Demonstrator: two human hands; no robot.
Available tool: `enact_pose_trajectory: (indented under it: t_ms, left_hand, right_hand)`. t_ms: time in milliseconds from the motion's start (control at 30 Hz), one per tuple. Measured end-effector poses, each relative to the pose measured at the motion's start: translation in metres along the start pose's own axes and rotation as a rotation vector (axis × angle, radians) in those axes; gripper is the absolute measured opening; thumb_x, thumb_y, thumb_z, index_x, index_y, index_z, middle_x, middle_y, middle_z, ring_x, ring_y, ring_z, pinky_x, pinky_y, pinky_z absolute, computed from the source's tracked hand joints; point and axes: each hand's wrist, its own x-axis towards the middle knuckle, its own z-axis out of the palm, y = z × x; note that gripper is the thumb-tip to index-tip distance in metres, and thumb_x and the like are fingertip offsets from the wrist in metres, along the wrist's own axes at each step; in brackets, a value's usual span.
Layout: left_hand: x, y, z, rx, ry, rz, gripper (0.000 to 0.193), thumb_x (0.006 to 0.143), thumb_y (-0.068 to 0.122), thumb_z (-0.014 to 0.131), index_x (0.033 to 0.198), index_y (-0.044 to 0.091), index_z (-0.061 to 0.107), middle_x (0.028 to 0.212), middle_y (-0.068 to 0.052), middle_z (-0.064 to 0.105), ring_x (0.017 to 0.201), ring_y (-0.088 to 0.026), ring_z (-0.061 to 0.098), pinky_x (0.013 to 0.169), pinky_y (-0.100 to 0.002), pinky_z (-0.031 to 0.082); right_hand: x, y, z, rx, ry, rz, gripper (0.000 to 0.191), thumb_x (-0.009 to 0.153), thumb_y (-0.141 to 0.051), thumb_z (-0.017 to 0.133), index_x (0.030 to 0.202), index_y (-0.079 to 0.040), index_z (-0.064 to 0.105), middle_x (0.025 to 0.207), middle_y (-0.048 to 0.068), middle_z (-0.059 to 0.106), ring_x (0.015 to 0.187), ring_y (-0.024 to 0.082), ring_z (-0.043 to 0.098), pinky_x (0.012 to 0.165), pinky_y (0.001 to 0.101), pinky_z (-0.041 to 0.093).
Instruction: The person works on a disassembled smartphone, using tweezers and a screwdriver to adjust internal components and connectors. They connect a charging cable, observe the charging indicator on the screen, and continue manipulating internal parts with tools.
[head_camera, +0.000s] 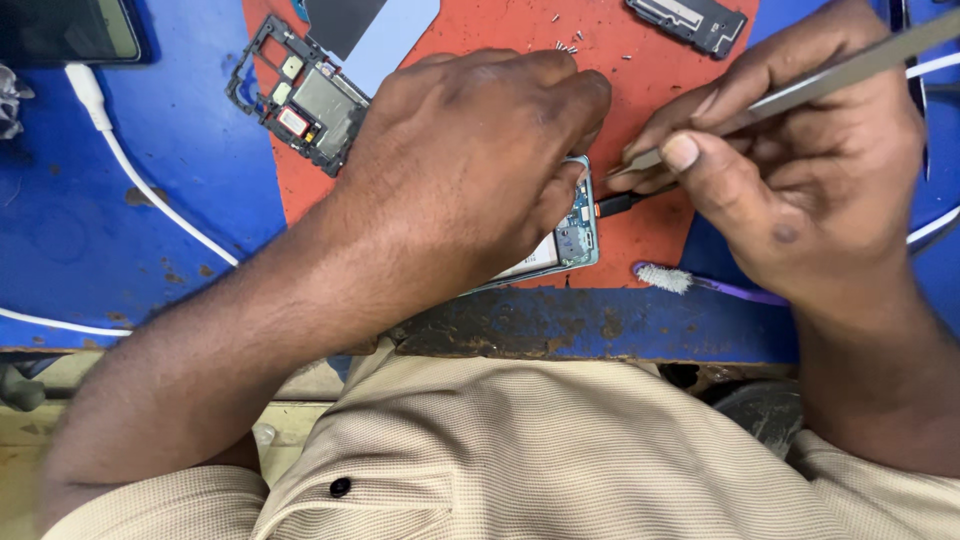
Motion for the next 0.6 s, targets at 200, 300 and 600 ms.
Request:
enact_pose_trajectory:
  t_ms: [200,300,600]
  left_hand:
    - [0.0,0.0,0.001,-0.014,-0.018,-0.024,0.013,0.086,0.012,0.069,0.097,0.007,0.064,0.092,-0.01,0.067,0.093,-0.034,0.068,0.077,-0.051,0.05]
    - [0.0,0.001,0.002,-0.019,0.0,-0.019,0.013,0.087,0.012,0.069,0.098,0.006,0.064,0.094,-0.011,0.067,0.094,-0.033,0.068,0.079,-0.051,0.05]
    - [-0.002,0.001,0.005,-0.042,0.022,-0.019,0.016,0.089,0.013,0.069,0.101,0.005,0.064,0.096,-0.011,0.066,0.095,-0.033,0.067,0.08,-0.051,0.05]
  right_hand:
    - [-0.012,-0.034,0.001,-0.28,0.052,0.067,0.018,0.099,0.01,0.066,0.109,0.007,0.051,0.105,0.021,0.069,0.1,0.023,0.074,0.089,0.0313,0.064]
    - [-0.022,-0.038,0.003,-0.448,0.014,-0.049,0.019,0.092,0.014,0.071,0.104,0.01,0.057,0.106,0.024,0.069,0.097,0.028,0.073,0.088,0.0358,0.062]
    - [-0.051,-0.004,0.049,-0.59,0.231,-0.214,0.026,0.09,0.011,0.08,0.096,0.003,0.056,0.104,0.019,0.072,0.094,0.023,0.075,0.08,0.0294,0.062]
